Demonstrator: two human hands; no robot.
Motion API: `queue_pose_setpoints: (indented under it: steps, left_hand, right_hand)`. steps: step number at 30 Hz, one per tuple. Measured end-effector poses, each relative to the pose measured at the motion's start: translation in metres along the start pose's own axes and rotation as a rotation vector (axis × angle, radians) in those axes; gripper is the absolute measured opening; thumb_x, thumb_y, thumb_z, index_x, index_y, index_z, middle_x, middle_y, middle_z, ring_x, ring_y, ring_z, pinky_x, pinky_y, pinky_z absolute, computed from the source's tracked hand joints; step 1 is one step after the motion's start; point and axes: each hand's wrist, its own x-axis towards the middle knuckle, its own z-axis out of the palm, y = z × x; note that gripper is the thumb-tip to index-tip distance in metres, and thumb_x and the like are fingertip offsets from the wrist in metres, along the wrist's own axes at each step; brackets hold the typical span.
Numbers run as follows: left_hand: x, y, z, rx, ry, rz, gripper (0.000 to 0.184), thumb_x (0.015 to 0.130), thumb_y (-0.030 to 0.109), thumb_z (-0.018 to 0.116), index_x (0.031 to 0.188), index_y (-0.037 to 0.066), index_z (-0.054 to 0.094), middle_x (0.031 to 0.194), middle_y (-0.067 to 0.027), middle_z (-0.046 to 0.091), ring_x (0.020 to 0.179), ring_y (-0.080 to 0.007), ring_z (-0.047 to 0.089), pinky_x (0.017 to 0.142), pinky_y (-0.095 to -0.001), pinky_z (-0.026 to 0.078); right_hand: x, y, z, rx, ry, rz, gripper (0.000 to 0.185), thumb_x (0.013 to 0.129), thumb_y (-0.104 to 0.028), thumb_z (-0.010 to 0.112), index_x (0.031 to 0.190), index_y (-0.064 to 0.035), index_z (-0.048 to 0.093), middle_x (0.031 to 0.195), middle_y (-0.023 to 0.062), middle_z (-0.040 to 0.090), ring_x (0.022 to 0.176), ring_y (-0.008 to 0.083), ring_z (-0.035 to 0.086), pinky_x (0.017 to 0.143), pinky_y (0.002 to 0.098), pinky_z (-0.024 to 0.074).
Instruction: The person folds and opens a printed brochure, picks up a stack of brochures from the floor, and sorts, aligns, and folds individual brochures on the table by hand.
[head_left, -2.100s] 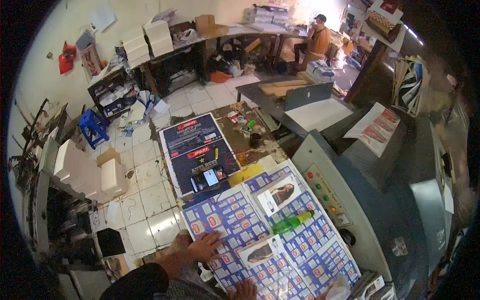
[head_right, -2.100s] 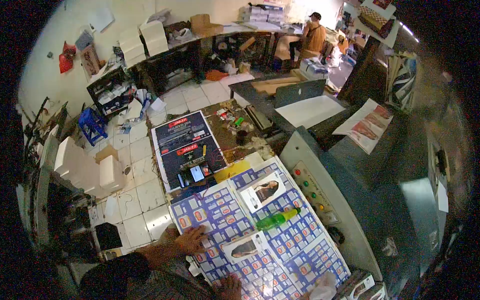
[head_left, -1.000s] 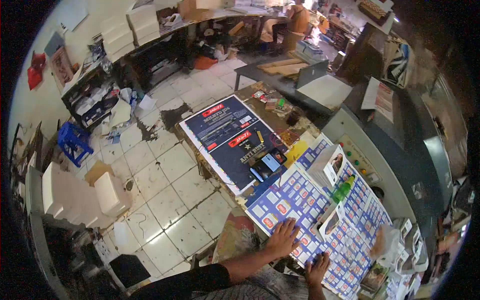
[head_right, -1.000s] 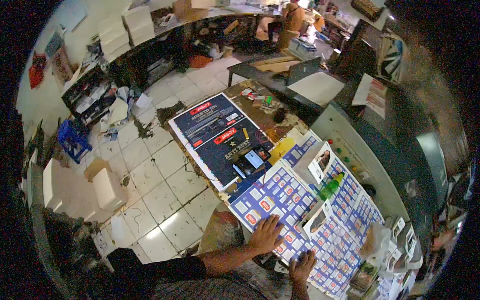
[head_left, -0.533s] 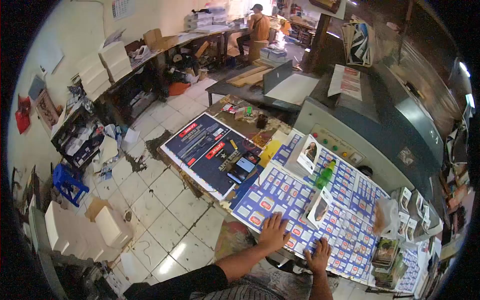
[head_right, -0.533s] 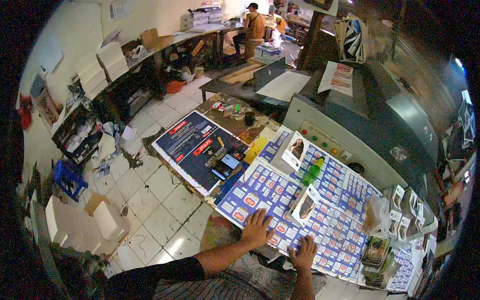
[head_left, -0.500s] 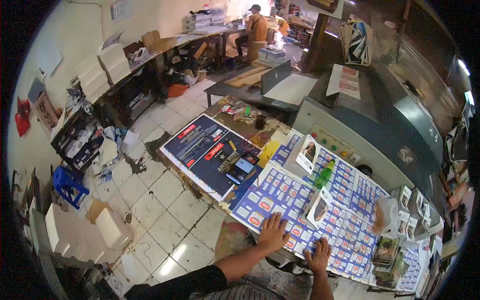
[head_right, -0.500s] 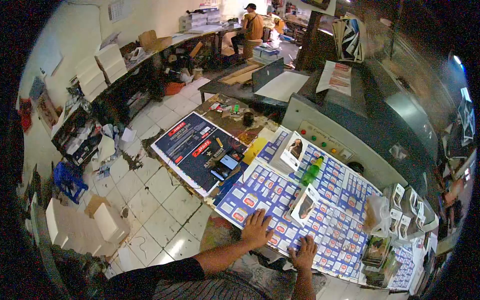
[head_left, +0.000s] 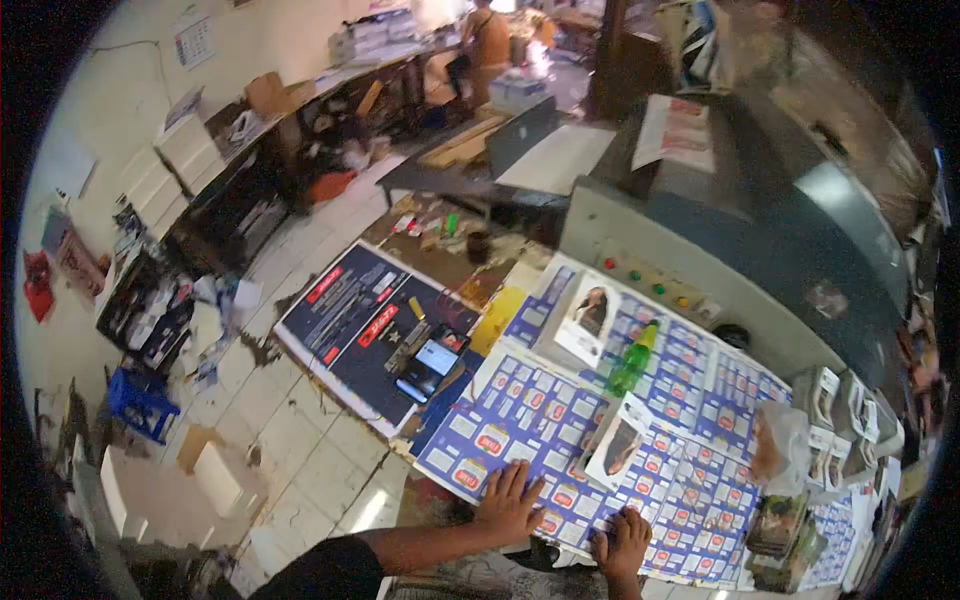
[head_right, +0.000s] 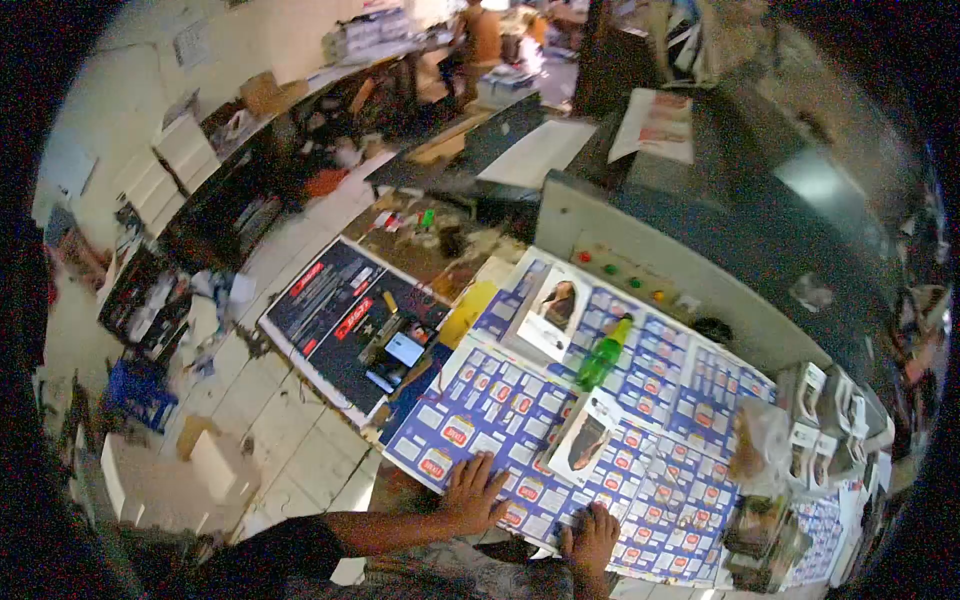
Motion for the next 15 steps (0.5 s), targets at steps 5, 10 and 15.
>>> queue_pose_setpoints:
  steps: [5,10,15]
  left_hand:
    - [-0.001,0.002,-0.001,-0.02,-0.128,-0.078,0.06,0.09,0.047,0.057,0.136,0.008,0.054,0.151,-0.0283,0.033,0.141,-0.0418,0.029,0.11,-0.0603,0.025]
    - [-0.002,0.005,0.0,-0.012,-0.323,-0.09,0.062,0.096,0.048,0.049,0.144,0.009,0.044,0.156,-0.0272,0.024,0.145,-0.042,0.02,0.112,-0.0633,0.02]
    - [0.004,0.007,-0.004,-0.034,-0.363,-0.106,0.061,0.1,0.046,0.045,0.148,0.007,0.04,0.158,-0.0277,0.019,0.148,-0.042,0.014,0.114,-0.064,0.015]
  right_hand:
    - [-0.005,0.01,0.011,0.0,-0.015,-0.013,0.042,0.09,-0.037,0.055,0.118,-0.0044,0.054,0.131,0.0212,0.054,0.126,0.0403,0.048,0.106,0.0579,0.031]
    - [0.005,-0.005,-0.011,0.064,-0.043,0.039,0.04,0.088,-0.026,0.065,0.122,-0.0062,0.061,0.134,0.0171,0.055,0.126,0.0342,0.051,0.106,0.0544,0.0385]
    - [-0.007,0.011,0.009,-0.02,-0.092,0.006,0.043,0.092,-0.034,0.053,0.121,-0.0023,0.055,0.135,0.0236,0.053,0.129,0.0408,0.047,0.109,0.0591,0.03]
